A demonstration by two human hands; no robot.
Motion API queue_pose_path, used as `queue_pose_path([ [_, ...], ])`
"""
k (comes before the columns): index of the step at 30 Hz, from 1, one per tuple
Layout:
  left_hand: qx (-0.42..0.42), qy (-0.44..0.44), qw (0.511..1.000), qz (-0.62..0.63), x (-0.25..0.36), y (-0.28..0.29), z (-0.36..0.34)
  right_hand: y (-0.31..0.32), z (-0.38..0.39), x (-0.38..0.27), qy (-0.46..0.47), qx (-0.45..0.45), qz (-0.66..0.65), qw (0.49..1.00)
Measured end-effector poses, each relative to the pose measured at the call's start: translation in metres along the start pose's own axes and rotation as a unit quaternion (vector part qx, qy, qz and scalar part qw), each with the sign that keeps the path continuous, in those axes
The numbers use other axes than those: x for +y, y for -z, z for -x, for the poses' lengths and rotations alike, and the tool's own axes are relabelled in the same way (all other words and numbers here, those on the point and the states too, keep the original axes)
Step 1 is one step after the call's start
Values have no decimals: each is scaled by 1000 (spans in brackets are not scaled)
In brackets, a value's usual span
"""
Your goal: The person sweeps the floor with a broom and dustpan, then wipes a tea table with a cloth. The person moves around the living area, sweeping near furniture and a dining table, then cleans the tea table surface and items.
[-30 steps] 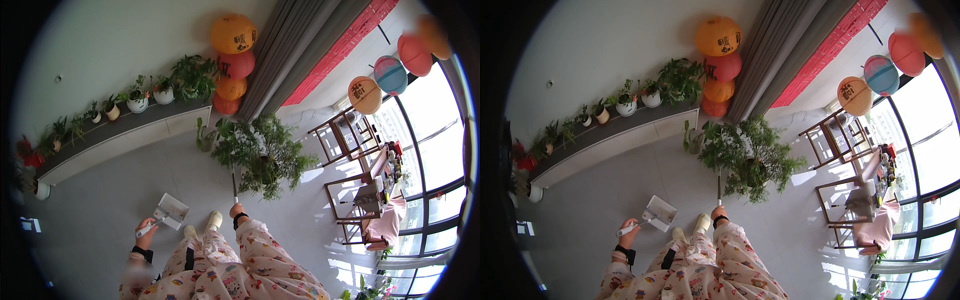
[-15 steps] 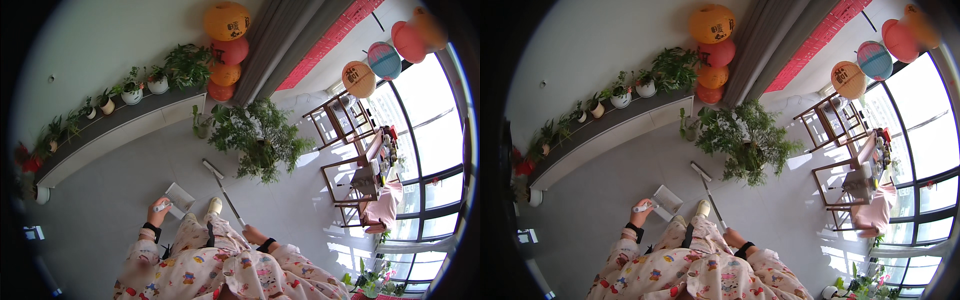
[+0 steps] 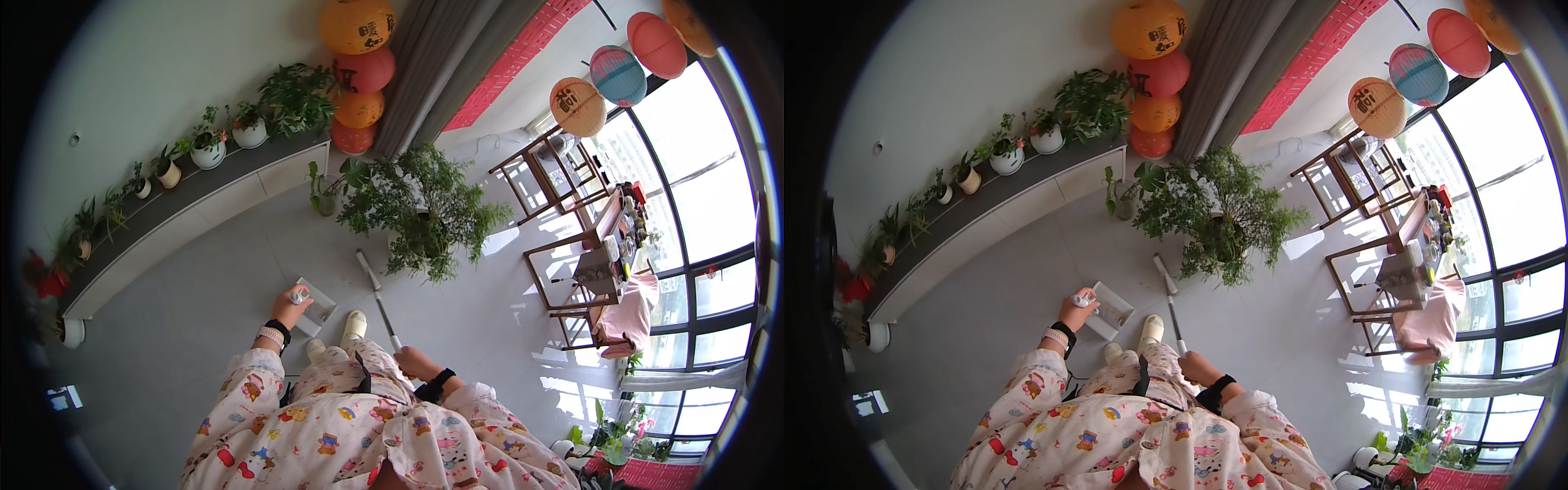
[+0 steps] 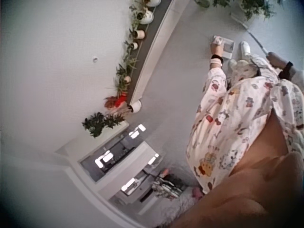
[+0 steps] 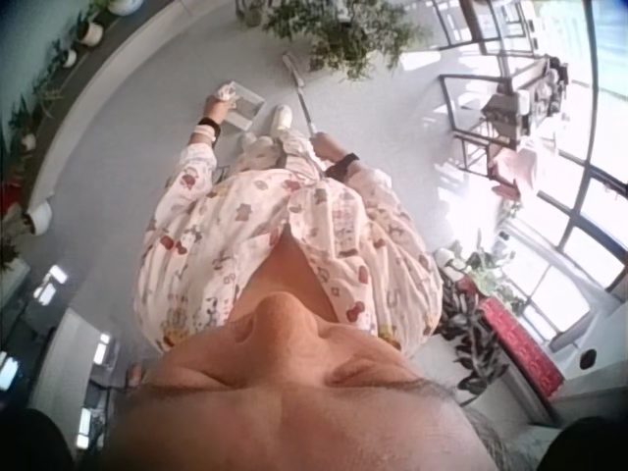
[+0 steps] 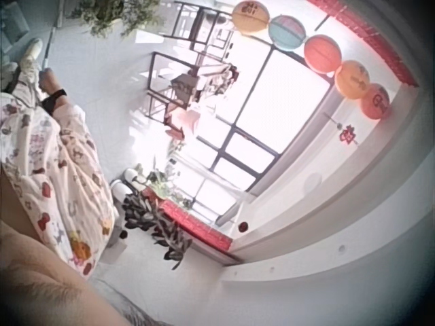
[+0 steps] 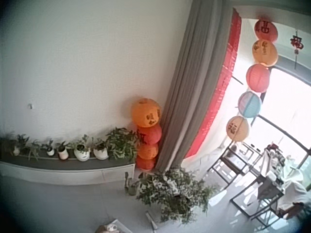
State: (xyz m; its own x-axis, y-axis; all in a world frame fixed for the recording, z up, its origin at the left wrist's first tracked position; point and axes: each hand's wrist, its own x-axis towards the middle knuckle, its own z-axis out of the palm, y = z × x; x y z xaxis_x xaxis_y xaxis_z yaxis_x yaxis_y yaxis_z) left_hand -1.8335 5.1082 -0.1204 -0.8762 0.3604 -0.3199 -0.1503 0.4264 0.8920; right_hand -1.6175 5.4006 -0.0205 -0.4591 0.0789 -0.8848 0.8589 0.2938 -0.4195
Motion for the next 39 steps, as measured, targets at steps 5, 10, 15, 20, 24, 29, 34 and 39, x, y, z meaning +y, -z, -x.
queue_pose_path([
  [5,-9,-26,999,-34,10,-1,-2,-15,15,-5,-18,-70,7,997],
  [10,-26,3,1000,-10,17,9,-4,5,41,-3,-33,-67,-161,984],
  [15,-29,24,999,20,20,19,4,-6,35,4,73,22,116,990],
  [20,-34,28,999,16,14,21,19,-22,-7,-5,75,37,237,968],
  [24,-5,42,999,23,4,26,25,-30,-4,-12,84,-38,246,965],
  [29,-13,46,999,18,-4,34,21,-9,26,-13,-22,-55,82,995],
  [34,6,26,1000,11,-1,39,34,-13,28,-5,89,29,176,980],
  [39,2,38,999,-31,2,50,55,-32,-28,-16,148,143,285,936],
])
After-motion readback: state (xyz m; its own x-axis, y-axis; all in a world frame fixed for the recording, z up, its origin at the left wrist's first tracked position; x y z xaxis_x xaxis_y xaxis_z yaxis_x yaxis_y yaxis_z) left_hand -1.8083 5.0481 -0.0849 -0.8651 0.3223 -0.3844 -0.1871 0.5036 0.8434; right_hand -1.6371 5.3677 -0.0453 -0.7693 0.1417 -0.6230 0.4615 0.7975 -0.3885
